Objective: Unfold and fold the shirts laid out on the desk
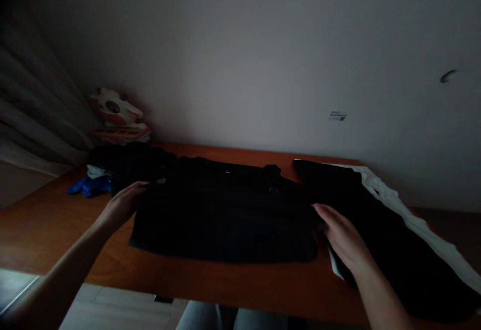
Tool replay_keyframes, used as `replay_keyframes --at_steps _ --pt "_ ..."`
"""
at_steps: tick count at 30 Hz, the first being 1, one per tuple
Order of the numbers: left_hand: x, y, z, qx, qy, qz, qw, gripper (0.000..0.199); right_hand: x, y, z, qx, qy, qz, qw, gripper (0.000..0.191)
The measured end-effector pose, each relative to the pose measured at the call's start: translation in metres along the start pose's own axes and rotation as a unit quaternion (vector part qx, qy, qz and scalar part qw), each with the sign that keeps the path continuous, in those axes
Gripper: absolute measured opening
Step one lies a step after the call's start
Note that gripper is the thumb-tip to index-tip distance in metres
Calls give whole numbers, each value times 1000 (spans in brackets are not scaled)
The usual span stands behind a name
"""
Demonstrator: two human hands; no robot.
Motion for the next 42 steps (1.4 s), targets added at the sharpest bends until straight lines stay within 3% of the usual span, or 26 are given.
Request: replay_keyframes --at_steps 3,5,8,11,13,16,18,20,22,24,25,30,33,35,39,42 --pt "-6 -31 -2 -46 -59 -51 996 69 5 -34 -2 -34 48 36 998 73" --pt "-20 -52 7 -77 -108 -145 981 81 18 -53 5 -67 88 112 988 84" --pt "-41 -72 23 -89 -168 -287 939 67 35 -72 14 -77 142 217 963 77" --pt "-47 -70 34 -79 -202 -325 921 45 38 -72 19 -75 155 254 952 44" --pt "-41 -61 43 -91 -210 -322 919 41 37 -64 26 -126 122 267 948 33" --pt "-27 -47 58 -170 -185 -318 914 34 37 -45 40 -252 28 296 921 27" --pt "-20 -40 67 -222 -160 -321 907 33 34 -33 47 -294 -12 320 901 31" --pt "-12 -38 70 -221 -165 -327 904 34 26 -24 43 -261 2 343 902 37" --pt "-2 -42 66 -160 -199 -333 908 32 12 -23 31 -172 62 356 916 39" --pt "10 -55 58 -111 -240 -327 907 29 -2 -34 17 -104 127 356 920 37" --pt "16 -66 53 -110 -256 -321 905 27 -8 -45 10 -101 151 353 918 35" --pt "41 -139 12 -259 -274 -327 866 23 -23 -123 -22 -258 189 363 875 34" --pt "46 -172 -26 -300 -247 -333 859 26 -22 -157 -49 -294 177 373 862 36" --pt "48 -185 -51 -260 -258 -321 874 28 -19 -168 -70 -248 188 371 875 36" --pt "43 -192 -75 -75 -271 -286 916 50 0 -176 -98 -116 177 428 879 64" --pt "29 -198 -71 -51 -267 -300 914 46 16 -180 -102 -73 157 482 859 61"
Point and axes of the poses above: each hand's wrist, its own z-axis away from the middle knuckle, its own y-axis out of the back of the hand, x = y × z, the point moved 4 cm from there along -z, towards the middle knuckle, and after that the axes turned 6 degrees about -x, right-handed, at the moved point
